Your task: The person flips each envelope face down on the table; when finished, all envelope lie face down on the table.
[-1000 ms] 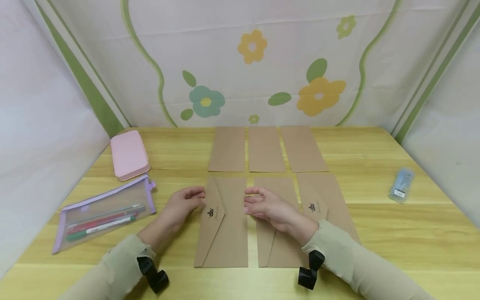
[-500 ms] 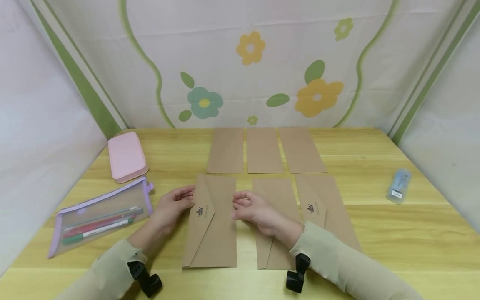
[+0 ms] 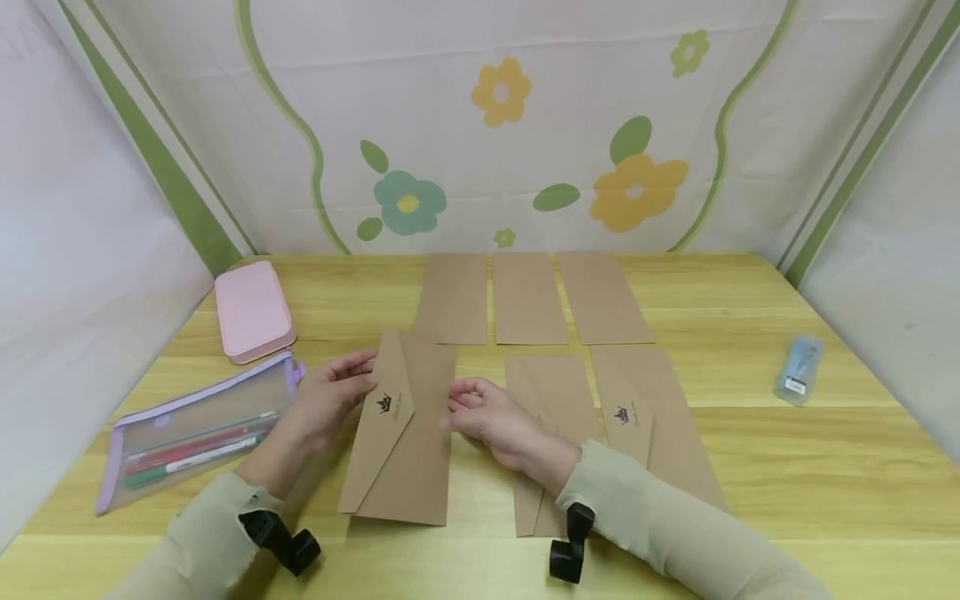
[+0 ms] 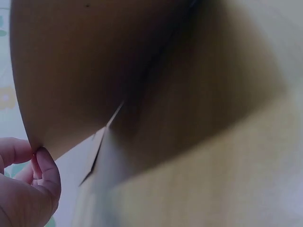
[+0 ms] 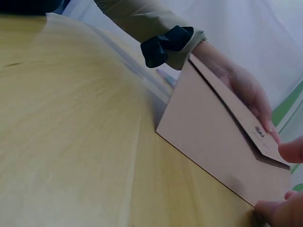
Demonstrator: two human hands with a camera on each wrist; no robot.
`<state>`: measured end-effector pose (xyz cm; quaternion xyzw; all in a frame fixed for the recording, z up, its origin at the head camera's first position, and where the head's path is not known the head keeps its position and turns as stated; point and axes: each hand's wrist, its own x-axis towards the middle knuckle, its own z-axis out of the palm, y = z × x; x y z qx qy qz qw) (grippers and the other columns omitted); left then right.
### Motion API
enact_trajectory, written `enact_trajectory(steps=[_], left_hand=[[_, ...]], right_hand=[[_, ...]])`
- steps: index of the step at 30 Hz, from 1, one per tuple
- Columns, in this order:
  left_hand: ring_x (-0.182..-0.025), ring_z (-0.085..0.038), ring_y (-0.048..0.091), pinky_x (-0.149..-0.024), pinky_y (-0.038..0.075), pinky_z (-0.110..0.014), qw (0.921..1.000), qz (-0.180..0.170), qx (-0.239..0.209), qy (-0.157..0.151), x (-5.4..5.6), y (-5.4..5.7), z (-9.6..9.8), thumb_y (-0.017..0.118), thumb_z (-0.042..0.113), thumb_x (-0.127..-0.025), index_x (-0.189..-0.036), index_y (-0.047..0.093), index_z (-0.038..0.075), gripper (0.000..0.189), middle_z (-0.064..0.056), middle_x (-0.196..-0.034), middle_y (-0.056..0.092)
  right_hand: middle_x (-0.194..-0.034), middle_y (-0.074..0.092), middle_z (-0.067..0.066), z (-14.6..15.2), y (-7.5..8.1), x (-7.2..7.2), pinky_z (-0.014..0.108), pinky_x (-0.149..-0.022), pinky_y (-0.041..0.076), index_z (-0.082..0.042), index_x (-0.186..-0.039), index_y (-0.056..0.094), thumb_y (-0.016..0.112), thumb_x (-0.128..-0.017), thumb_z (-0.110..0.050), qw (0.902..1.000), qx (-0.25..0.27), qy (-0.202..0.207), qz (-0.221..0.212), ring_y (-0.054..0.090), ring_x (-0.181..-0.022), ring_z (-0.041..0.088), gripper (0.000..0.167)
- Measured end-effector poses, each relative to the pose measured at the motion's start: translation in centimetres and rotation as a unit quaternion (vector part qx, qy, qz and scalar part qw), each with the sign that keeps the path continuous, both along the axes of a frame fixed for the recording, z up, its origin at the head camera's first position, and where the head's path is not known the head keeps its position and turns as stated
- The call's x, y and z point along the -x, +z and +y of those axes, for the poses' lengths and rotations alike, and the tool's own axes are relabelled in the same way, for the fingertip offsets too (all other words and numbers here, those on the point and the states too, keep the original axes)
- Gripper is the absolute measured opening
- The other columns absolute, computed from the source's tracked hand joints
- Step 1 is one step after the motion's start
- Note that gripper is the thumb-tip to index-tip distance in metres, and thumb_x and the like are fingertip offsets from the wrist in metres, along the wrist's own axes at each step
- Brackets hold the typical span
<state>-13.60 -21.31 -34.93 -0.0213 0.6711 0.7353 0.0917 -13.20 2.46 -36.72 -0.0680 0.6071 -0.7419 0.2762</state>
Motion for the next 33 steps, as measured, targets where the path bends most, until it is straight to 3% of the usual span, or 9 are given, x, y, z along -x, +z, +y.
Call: enact_trajectory(steps=[7, 13, 20, 27, 33], left_hand=[[-0.086, -0.005, 0.052, -0.074, 0.046, -0.015, 0.9999, 0.004, -0.011, -0.004, 0.4, 1.3, 0.1, 0.057, -0.002, -0.087, -0.131, 0.044, -0.004, 0.046, 0.004, -0.097, 0.053], [-0.082, -0.005, 0.051, -0.071, 0.046, -0.015, 1.0, -0.002, 0.0, -0.003, 0.6, 2.2, 0.9, 0.058, 0.002, -0.088, -0.133, 0.041, -0.002, 0.048, 0.003, -0.096, 0.049], [-0.075, -0.004, 0.05, -0.067, 0.046, -0.016, 0.9992, 0.033, 0.02, -0.001, 0.8, 2.9, 2.6, 0.054, 0.001, -0.09, -0.135, 0.037, -0.005, 0.048, 0.004, -0.088, 0.048], [-0.071, -0.005, 0.054, -0.065, 0.049, -0.019, 0.9964, 0.062, 0.055, -0.018, 0.9, 3.2, 4.0, 0.052, 0.002, -0.091, -0.135, 0.038, -0.004, 0.046, 0.004, -0.086, 0.052], [-0.069, -0.005, 0.051, -0.064, 0.047, -0.018, 0.9958, 0.055, 0.072, -0.016, 1.1, 3.3, 4.8, 0.052, 0.003, -0.092, -0.135, 0.04, -0.001, 0.045, 0.004, -0.085, 0.051]], right_hand=[[-0.146, 0.024, 0.028, -1.3, -0.2, 0.2, 0.043, -0.11, 0.026, 0.007, -0.127, 0.035, 0.058, -0.078, 0.007, 0.9989, 0.026, -0.035, -0.019, 0.026, -0.135, 0.037, 0.054], [-0.144, 0.029, 0.027, -2.0, -0.4, 0.3, 0.042, -0.108, 0.031, 0.005, -0.129, 0.035, 0.058, -0.079, 0.004, 0.997, 0.041, -0.06, -0.026, 0.032, -0.133, 0.036, 0.055], [-0.138, 0.037, 0.023, -2.1, -0.2, 0.4, 0.046, -0.106, 0.032, -0.002, -0.133, 0.036, 0.054, -0.088, -0.01, 0.9956, 0.064, -0.063, -0.028, 0.045, -0.122, 0.028, 0.049], [-0.147, 0.026, 0.025, -1.7, 0.1, 0.3, 0.049, -0.107, 0.029, -0.009, -0.144, 0.031, 0.049, -0.093, -0.015, 0.9935, 0.099, -0.056, -0.008, 0.033, -0.13, 0.041, 0.054], [-0.139, 0.042, 0.019, -1.9, 0.7, -0.2, 0.041, -0.105, 0.036, -0.002, -0.136, 0.044, 0.055, -0.091, -0.016, 0.9953, 0.059, -0.068, 0.037, 0.043, -0.126, 0.031, 0.048]])
